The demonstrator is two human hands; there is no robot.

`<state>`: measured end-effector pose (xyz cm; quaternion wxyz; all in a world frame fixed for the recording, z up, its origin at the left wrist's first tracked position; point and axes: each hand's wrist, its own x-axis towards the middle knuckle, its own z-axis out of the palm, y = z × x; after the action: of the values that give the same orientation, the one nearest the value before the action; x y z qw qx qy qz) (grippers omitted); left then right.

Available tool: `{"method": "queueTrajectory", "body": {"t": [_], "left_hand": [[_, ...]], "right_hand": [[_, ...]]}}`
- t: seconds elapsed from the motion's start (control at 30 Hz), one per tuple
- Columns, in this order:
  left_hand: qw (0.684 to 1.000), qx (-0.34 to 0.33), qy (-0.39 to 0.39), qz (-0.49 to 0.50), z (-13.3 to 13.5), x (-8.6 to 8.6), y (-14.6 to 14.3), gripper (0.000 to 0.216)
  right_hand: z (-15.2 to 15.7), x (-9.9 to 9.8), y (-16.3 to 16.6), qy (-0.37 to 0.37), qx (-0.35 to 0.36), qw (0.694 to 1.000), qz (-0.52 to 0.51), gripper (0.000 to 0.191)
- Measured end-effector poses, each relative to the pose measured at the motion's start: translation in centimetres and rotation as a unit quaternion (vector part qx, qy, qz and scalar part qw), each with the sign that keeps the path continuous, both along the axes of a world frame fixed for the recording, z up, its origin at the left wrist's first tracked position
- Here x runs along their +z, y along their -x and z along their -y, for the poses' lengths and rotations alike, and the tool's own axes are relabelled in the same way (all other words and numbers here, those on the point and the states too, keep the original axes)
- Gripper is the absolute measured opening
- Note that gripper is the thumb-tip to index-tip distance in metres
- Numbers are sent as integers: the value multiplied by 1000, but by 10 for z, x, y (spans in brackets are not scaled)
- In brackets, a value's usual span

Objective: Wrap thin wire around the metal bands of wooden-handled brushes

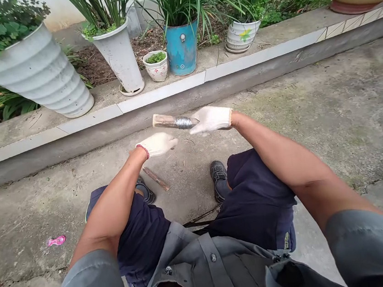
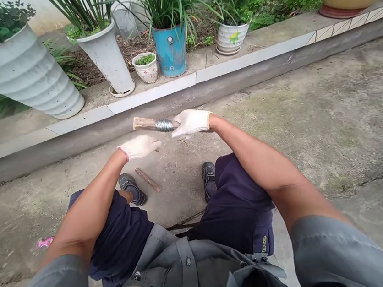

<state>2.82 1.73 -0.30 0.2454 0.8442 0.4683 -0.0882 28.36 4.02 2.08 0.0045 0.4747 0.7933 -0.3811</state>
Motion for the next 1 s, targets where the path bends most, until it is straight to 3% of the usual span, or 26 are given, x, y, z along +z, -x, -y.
{"method": "queueTrajectory", "body": {"t": [0.17,0.27,0.37,0.47,0.53,0.63,0.8,0.9,1.0], "left_hand": [[999,-15,-10,32,-9,-1,9,38],[998,-26,-60,-15,-8,0,5,45],[996,-26,-71,-48,-2,3,-2,51],[996,-10,-60,-61,5,8,-9,56],[997,-3,-60,-48,9,12,-12,56],[999,4,-46,2,12,18,-12,51],[999,-3,-10,45,8,20,-2,50],[999,19,-20,22,-1,17,9,49],[999,10,-47,15,-9,13,16,45]], "right_hand": [[15,-6,-6,199,143,969,18,44],[15,-17,-5,243,168,952,76,46],[8,-29,2,196,132,957,170,45],[-5,-34,12,39,60,957,280,37],[-12,-32,18,-61,17,951,302,33],[-16,-22,21,-126,-30,967,218,36],[-5,2,11,-65,-99,993,-17,37],[3,8,0,3,-33,997,-73,39],[8,-2,-8,125,82,989,-13,42]]}}
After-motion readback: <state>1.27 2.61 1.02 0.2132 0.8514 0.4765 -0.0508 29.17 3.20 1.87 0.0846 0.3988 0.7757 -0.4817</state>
